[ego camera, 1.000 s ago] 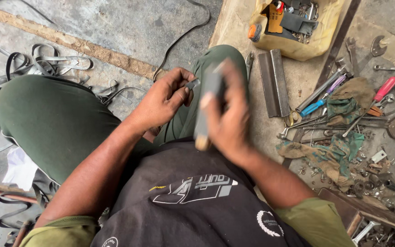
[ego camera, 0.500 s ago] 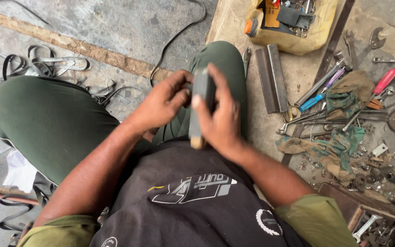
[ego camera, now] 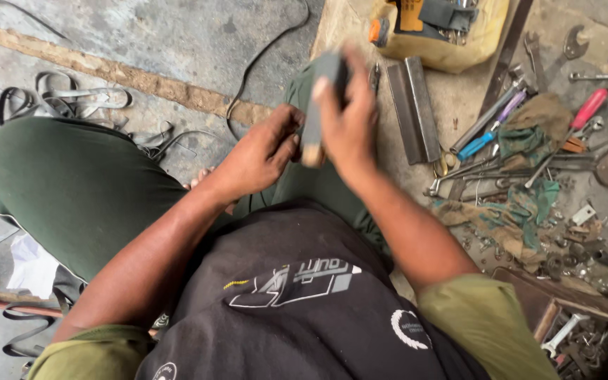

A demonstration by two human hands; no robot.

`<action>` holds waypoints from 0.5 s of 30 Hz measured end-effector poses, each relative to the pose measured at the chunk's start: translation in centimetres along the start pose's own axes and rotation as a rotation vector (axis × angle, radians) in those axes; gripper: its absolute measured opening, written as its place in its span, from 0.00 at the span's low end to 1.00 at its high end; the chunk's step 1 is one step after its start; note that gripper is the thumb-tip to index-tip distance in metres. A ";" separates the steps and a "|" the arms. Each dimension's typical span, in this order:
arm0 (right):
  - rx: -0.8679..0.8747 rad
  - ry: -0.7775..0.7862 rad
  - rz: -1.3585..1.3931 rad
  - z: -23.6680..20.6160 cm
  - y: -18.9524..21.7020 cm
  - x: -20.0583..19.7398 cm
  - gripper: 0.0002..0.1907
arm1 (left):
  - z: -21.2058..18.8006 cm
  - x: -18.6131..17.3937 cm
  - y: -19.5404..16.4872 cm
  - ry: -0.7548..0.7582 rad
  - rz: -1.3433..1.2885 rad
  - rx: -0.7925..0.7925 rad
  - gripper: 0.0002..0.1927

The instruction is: The person sits on the floor and uses a hammer and a metal file to shape and smooth a small piece of rubber. They repeatedly strike the rubber with the hammer and rub it against the file, occasionally inspecting the piece.

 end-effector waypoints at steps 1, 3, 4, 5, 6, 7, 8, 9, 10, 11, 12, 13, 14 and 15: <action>-0.033 -0.066 0.011 0.6 0.0 -0.8 0.33 | 0.3 0.4 0.3 0.023 -0.024 -0.036 0.09; -0.105 -0.201 0.035 1.2 0.5 -2.2 0.33 | 0.4 0.4 0.5 0.003 -0.113 -0.056 0.09; -0.086 -0.136 0.003 1.1 0.4 -2.0 0.32 | 0.6 -0.2 0.7 -0.041 -0.187 -0.061 0.09; -0.070 -0.067 -0.024 -0.6 0.6 -1.6 0.31 | 0.4 -1.0 0.7 -0.089 -0.257 -0.069 0.09; -0.063 -0.003 -0.049 -2.1 0.9 -1.2 0.30 | 0.3 -1.6 0.9 -0.101 -0.237 -0.089 0.09; -0.207 0.029 -0.082 -3.3 2.2 -0.8 0.30 | 0.3 -2.3 1.1 -0.110 -0.218 -0.105 0.09; -0.346 0.065 -0.116 -5.1 3.4 -0.3 0.31 | 0.2 -2.7 1.2 -0.120 -0.202 -0.125 0.09; -0.485 0.103 -0.149 -5.5 4.3 0.1 0.31 | 0.5 -2.4 1.1 -0.094 -0.121 -0.108 0.08; -0.432 0.043 -0.145 -4.5 3.9 0.1 0.29 | 0.7 -2.0 1.0 -0.065 -0.040 -0.092 0.07; -0.371 -0.015 -0.144 -2.1 3.5 0.0 0.28 | 0.7 -1.1 0.9 -0.033 0.034 -0.082 0.06; -0.310 -0.068 -0.146 -0.6 3.1 -0.3 0.27 | 0.7 -0.1 0.7 -0.009 0.018 -0.069 0.06; -0.015 -0.082 -0.100 0.6 1.5 -0.8 0.31 | 0.9 0.3 0.6 0.008 0.015 -0.047 0.06; 0.272 -0.082 -0.050 2.0 -0.2 -1.2 0.36 | 1.1 0.5 0.5 0.025 0.019 -0.018 0.06; 0.080 -0.125 -0.008 1.3 0.9 -1.5 0.32 | 1.1 0.3 0.6 -0.013 -0.078 -0.048 0.06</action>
Point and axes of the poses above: each hand's wrist, its own z-axis towards the middle knuckle, its own x-axis out of the palm, y = z × x, the point moved 6 cm from there along z, towards the middle knuckle, and after that the axes turned 9 degrees about x, right-handed, at the moved point
